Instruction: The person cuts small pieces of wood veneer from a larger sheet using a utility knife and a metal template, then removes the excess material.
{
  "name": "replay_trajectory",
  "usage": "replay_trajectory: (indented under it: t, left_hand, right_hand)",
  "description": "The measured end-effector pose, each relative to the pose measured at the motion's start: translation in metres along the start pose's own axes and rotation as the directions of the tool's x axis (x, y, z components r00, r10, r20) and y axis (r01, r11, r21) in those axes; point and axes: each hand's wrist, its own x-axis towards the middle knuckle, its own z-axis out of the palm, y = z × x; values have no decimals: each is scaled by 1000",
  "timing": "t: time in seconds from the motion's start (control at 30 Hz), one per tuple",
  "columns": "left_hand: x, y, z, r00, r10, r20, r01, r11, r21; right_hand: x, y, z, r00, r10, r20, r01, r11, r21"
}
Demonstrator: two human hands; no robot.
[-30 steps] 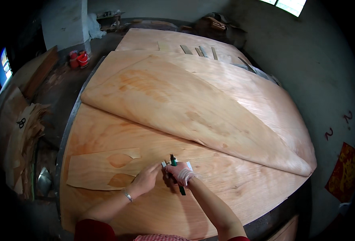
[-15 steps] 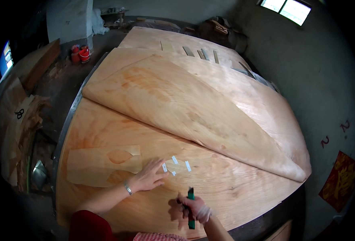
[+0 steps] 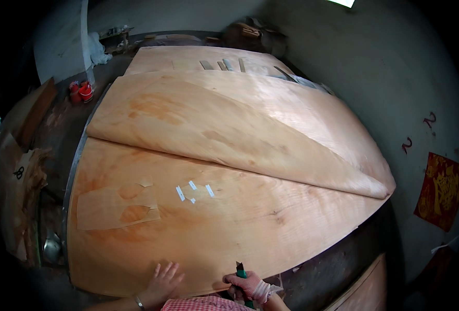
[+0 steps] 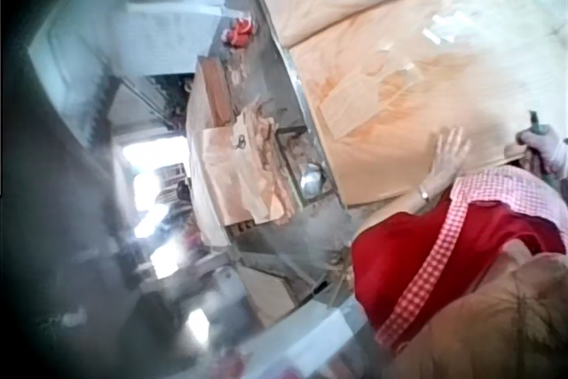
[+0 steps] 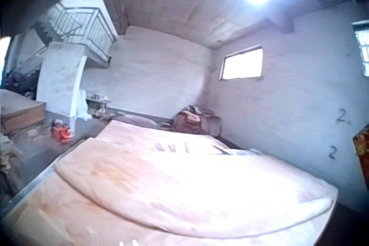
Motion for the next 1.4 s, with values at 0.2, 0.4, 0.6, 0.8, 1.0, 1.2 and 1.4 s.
replay_trajectory:
  t: [0.2,0.4,0.6,0.8,1.0,1.2,1.4]
  left_hand:
    - [-7,15,-23,1000,30,-5,-30,994,-106]
    - [15,15,-62,975,-220,35,215,887,-408]
    - [17,7,-76,943,-279,182,332,736,-590]
    - [32,7,-106,948,-315,-31,267,848,-458]
    - [54,-2,-151,924,-155,-349,134,987,-84]
    - [85,2,-231,845,32,-533,69,983,169]
    - [110,-7,-266,767,171,-618,2,963,268]
  right_hand:
    - [-45,31,-21,998,-22,-64,25,999,45]
    - [-61,59,-33,996,-12,-90,18,997,70]
    - [-60,64,-34,999,-4,-41,4,1000,2]
    - [-55,59,-38,997,-23,-79,13,993,-118]
    - [-17,48,-50,855,-488,-176,149,556,-817]
    - [1,-38,-5,859,-512,11,170,265,-949]
    - [86,-89,1,716,-692,95,100,-33,-994]
